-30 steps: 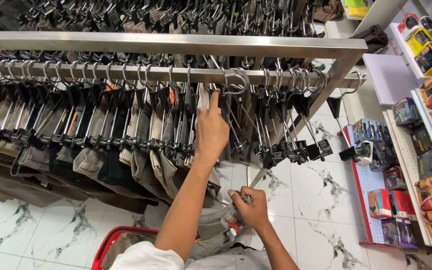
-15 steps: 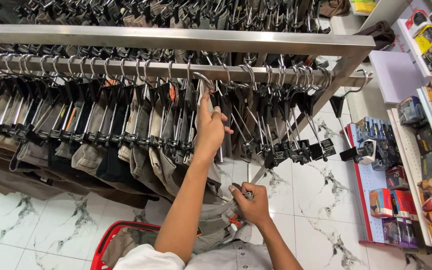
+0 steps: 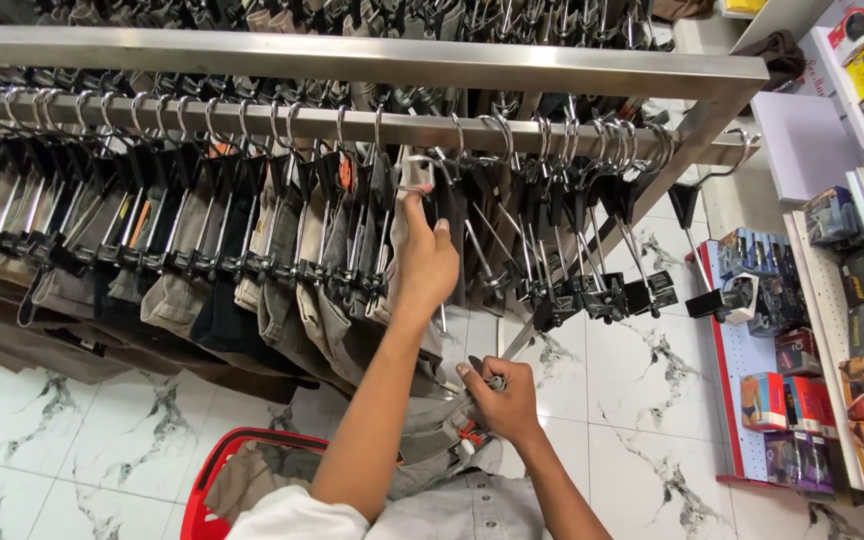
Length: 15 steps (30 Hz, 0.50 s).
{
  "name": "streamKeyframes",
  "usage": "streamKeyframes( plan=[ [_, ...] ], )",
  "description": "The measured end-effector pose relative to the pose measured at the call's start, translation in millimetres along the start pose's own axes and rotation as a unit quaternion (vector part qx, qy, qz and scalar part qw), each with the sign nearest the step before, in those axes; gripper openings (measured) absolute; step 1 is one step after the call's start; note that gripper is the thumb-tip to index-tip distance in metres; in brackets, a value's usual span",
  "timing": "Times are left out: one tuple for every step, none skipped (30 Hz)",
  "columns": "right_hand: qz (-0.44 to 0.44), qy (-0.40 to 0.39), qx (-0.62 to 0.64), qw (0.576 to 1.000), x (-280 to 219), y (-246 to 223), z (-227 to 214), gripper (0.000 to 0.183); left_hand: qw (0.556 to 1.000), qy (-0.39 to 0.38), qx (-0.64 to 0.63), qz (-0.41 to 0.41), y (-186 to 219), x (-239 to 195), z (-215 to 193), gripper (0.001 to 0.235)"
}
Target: A person takes pants out of a red shopping basket and hangs them individually on a clothing rack using hangers with clips.
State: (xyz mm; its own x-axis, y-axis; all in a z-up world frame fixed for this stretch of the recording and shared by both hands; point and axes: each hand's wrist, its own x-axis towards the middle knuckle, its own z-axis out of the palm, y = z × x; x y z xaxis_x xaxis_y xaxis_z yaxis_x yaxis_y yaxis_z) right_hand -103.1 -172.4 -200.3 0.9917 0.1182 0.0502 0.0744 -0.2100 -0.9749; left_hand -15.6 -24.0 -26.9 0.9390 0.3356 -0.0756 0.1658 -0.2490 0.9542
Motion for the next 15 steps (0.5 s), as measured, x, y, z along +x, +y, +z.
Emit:
streamKeyframes(
  plan=[
    [0.002, 0.000, 0.000, 1.000, 1, 1, 0, 0.050, 1.000, 0.000, 0.001, -0.002, 1, -1, 1, 0.046],
    [0.000, 0.002, 0.002, 1.000, 1, 2, 0, 0.050, 0.998, 0.017, 0.022, 0.049, 1, -2, 2, 0.044],
    [-0.001, 0.005, 0.002, 1.000, 0, 4, 0, 0.051, 0.994, 0.034, 0.043, 0.099, 1, -5, 4, 0.042],
    [0.001, 0.004, 0.002, 1.000, -3, 5, 0, 0.051, 0.994, 0.033, 0.043, 0.097, -3, -5, 4, 0.042],
    [0.000, 0.003, 0.001, 1.000, -3, 5, 0, 0.050, 0.994, 0.036, 0.020, 0.097, -4, -4, 4, 0.042],
    [0.000, 0.002, 0.001, 1.000, -3, 5, -1, 0.050, 0.995, 0.040, -0.003, 0.096, -5, -4, 4, 0.043],
    [-0.001, 0.004, 0.001, 1.000, -2, 4, -1, 0.050, 0.995, 0.039, -0.003, 0.097, -3, -2, 2, 0.043],
    [-0.001, 0.005, -0.001, 1.000, -2, 4, 0, 0.050, 0.999, 0.013, -0.043, 0.025, -1, 0, 0, 0.047],
    [0.001, 0.004, -0.003, 1.000, -4, 4, 0, 0.051, 0.995, -0.013, -0.083, -0.050, 0, -1, -2, 0.052],
    [0.003, 0.004, -0.003, 1.000, -6, 5, 0, 0.051, 0.995, -0.013, -0.083, -0.051, -6, 2, 0, 0.052],
    [0.001, 0.003, -0.002, 1.000, -6, 5, 1, 0.051, 0.995, -0.008, -0.080, -0.052, -11, 7, 3, 0.051],
    [0.000, 0.003, -0.001, 1.000, -5, 6, 1, 0.051, 0.996, -0.003, -0.077, -0.052, -15, 11, 5, 0.050],
    [0.000, 0.003, -0.001, 1.000, -5, 4, 1, 0.051, 0.996, -0.003, -0.077, -0.052, -22, 16, 6, 0.050],
    [-0.001, 0.003, 0.000, 1.000, -5, 2, 1, 0.052, 0.999, 0.003, -0.017, -0.032, -30, 20, 8, 0.056],
    [-0.001, 0.003, 0.001, 1.000, -6, 1, 1, 0.052, 0.999, 0.008, 0.044, -0.011, -37, 24, 10, 0.062]
  ],
)
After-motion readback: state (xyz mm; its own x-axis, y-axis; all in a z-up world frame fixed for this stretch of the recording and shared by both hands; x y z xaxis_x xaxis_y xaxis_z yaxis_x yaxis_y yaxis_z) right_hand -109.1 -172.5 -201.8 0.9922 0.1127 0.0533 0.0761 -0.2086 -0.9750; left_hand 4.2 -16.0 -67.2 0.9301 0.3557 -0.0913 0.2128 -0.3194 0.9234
